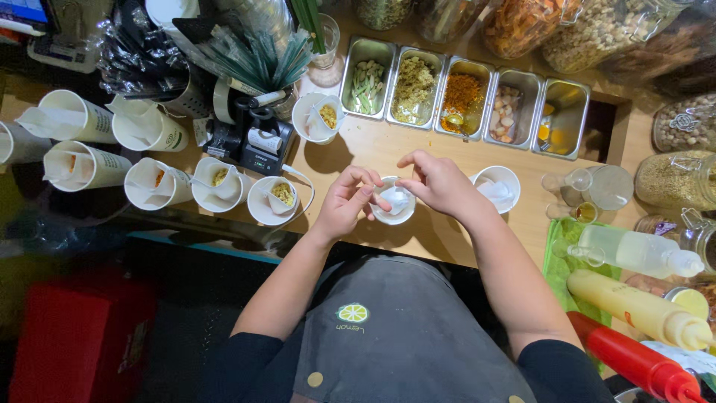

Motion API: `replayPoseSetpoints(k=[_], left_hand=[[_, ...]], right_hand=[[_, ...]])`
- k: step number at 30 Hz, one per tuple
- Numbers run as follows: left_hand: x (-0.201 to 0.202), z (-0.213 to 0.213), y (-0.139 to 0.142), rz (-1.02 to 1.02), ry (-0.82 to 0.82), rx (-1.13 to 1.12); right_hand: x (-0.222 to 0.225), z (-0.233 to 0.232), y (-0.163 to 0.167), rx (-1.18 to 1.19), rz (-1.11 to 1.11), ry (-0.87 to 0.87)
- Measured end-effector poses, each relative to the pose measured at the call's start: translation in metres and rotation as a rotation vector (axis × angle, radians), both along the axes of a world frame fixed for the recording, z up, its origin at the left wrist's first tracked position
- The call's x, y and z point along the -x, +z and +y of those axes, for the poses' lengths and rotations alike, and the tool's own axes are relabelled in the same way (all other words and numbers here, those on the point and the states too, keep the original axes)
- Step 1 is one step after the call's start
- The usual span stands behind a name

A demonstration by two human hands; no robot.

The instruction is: The person scoops dried ingredients from metal containers into small paper tea bags placed inside paper cups. They then fold and seal each bag by hand, repeating the process for multiple cups.

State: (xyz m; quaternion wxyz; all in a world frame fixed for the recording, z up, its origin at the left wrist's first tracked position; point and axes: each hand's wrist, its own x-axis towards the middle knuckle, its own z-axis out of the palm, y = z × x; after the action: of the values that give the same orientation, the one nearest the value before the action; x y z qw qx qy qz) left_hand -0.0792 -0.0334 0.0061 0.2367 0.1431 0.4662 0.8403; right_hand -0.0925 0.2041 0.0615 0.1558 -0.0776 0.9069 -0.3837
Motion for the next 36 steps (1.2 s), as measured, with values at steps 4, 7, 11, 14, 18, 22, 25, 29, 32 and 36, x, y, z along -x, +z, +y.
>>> replayPoseSetpoints(k=[4, 7, 11, 14, 18, 22, 25, 29, 32, 36], left_hand=[[0.0, 0.001, 0.015, -0.006, -0.017, 0.054], [-0.003, 0.006, 0.025, 0.116, -0.051, 0.12], [-0.008, 0.015, 0.026, 0.158, -0.139, 0.107], [-0.004, 0.018, 0.014, -0.166, -0.183, 0.08], [0.001, 0.021, -0.002, 0.068, -0.145, 0.151], [0.0, 0.018, -0.001, 0.413, -0.047, 0.351], [0.002, 0.013, 0.006, 0.698, 0.018, 0.466], [0.007, 0.011, 0.009, 0.638, 0.117, 0.481], [0.009, 0.012, 0.005, 0.513, 0.202, 0.419], [0.008, 0.012, 0.0, 0.494, 0.187, 0.401]], right_hand=[[-0.011, -0.004, 0.011, 0.15, 0.122, -0.001], [-0.024, -0.01, 0.02, 0.234, 0.27, 0.147], [-0.032, -0.011, 0.031, 0.234, 0.301, 0.197], [-0.032, -0.003, 0.037, 0.295, 0.287, 0.173], [-0.036, 0.01, 0.036, 0.397, 0.225, 0.191], [-0.033, 0.012, 0.02, 0.497, 0.207, 0.112], [-0.025, 0.003, 0.004, 0.434, 0.06, -0.112], [-0.019, -0.009, -0.003, 0.365, -0.062, -0.098], [-0.022, -0.006, 0.007, 0.361, -0.006, 0.124], [-0.024, -0.002, 0.017, 0.412, 0.11, 0.228]])
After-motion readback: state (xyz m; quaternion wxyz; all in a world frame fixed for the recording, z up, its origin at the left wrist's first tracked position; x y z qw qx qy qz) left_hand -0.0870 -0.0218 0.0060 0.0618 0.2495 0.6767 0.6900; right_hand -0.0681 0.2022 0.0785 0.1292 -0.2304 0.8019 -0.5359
